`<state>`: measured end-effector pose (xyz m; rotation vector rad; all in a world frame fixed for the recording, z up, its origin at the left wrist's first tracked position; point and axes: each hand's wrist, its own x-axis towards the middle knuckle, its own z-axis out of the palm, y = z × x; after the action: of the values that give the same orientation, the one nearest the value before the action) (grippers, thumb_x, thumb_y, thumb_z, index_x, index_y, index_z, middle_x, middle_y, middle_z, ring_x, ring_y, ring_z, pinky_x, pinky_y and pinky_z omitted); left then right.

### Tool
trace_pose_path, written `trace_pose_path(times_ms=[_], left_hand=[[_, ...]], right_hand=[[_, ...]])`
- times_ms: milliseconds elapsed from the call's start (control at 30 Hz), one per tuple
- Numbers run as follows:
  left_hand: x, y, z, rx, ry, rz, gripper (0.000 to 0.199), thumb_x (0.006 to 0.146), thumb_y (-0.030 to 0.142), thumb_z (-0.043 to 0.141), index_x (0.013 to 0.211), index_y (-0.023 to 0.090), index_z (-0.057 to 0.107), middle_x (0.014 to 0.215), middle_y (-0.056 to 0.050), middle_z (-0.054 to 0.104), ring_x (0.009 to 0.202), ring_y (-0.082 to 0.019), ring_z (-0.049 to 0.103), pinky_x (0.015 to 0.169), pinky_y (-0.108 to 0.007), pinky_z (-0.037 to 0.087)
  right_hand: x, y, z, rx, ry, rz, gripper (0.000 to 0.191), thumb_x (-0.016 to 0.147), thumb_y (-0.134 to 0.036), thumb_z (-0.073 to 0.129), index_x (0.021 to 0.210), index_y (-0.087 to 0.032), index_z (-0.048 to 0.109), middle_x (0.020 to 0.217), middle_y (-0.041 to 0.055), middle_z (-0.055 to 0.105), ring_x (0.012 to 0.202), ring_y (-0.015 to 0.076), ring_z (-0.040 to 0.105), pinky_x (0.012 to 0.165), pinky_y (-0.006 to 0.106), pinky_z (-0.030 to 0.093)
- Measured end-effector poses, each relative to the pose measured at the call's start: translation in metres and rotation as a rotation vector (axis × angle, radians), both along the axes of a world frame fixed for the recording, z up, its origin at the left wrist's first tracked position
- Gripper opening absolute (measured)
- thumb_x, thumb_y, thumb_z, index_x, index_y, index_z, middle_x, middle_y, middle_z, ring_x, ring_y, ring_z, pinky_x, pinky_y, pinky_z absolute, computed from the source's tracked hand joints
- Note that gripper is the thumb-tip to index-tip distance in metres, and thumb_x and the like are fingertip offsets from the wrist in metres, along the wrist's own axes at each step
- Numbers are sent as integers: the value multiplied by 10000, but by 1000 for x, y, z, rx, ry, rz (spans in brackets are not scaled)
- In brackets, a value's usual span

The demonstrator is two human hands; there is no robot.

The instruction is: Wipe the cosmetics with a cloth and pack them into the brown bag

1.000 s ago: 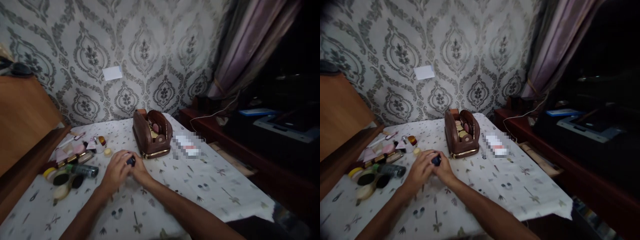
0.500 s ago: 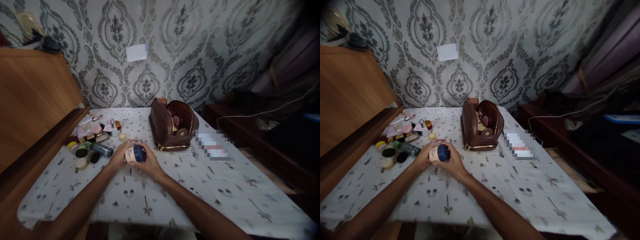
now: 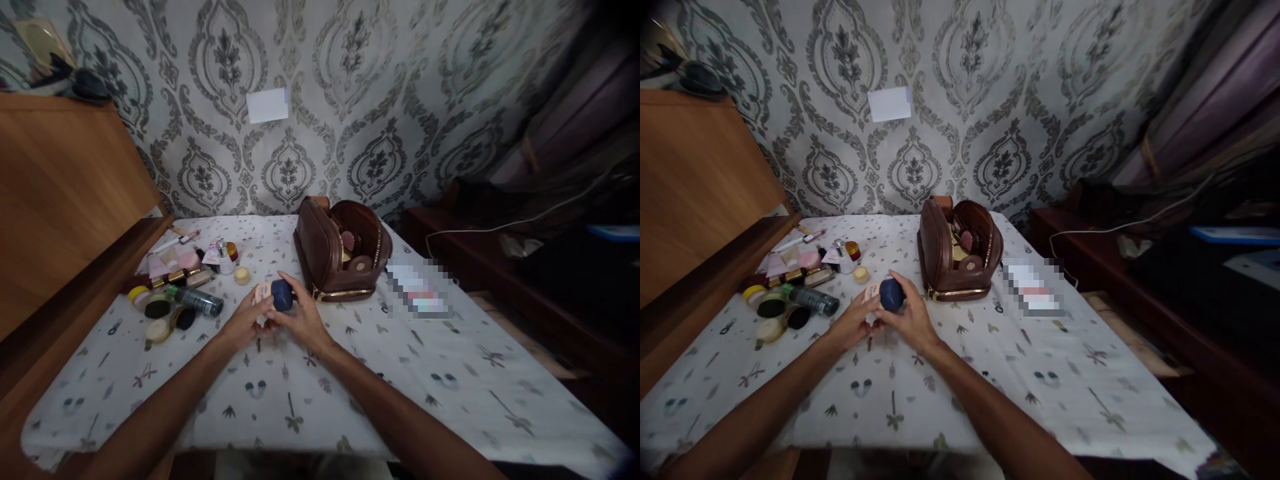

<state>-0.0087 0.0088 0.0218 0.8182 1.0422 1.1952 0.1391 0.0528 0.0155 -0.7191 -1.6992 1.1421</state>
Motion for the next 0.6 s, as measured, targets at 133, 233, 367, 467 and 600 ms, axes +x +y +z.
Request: trace_pose_path(times_ms=[133, 233, 367, 467, 600], left_hand=[[-5, -1, 4, -23, 5, -37, 583, 638, 624, 767, 956, 204, 517, 643, 51, 582, 450, -88, 548, 350, -151, 328], [-7, -2, 4, -46, 8, -103, 613, 650, 656, 740, 988, 187, 538, 639, 27, 608, 463, -124, 586, 352, -171, 350], [-6, -2, 2, -53, 17, -154, 665, 637, 690, 723, 1020, 175, 549, 673, 3, 640, 483, -171, 634, 370, -215, 415], [-5, 0, 0, -7, 92, -102, 661, 674, 662, 713, 1096, 175, 566, 708, 0, 650, 480, -161, 639, 374, -210, 412], [-7, 2, 0, 96, 212, -20, 693, 738, 578, 702, 1275, 180, 519, 753, -14, 681, 538, -154, 645, 399, -201, 417]], right_hand=[[-1, 2, -1, -130, 107, 93, 855, 671, -403, 811, 1405, -230, 406, 1270, 93, 581, 1178, 241, 540, 1037, 388, 387], [-2, 2, 0, -197, 173, 131, 721, 636, -399, 833, 1257, -225, 510, 1168, 63, 622, 1100, 222, 576, 1006, 366, 416], [-3, 0, 3, -217, 203, 117, 597, 607, -371, 847, 1100, -228, 542, 1029, 21, 637, 970, 199, 607, 899, 332, 473], [-3, 0, 4, -209, 199, 90, 589, 608, -346, 837, 1094, -234, 523, 1015, 20, 624, 925, 194, 612, 839, 317, 494], [-4, 2, 2, -178, 169, -3, 532, 630, -323, 800, 1071, -222, 521, 973, 20, 617, 863, 187, 616, 797, 315, 508]])
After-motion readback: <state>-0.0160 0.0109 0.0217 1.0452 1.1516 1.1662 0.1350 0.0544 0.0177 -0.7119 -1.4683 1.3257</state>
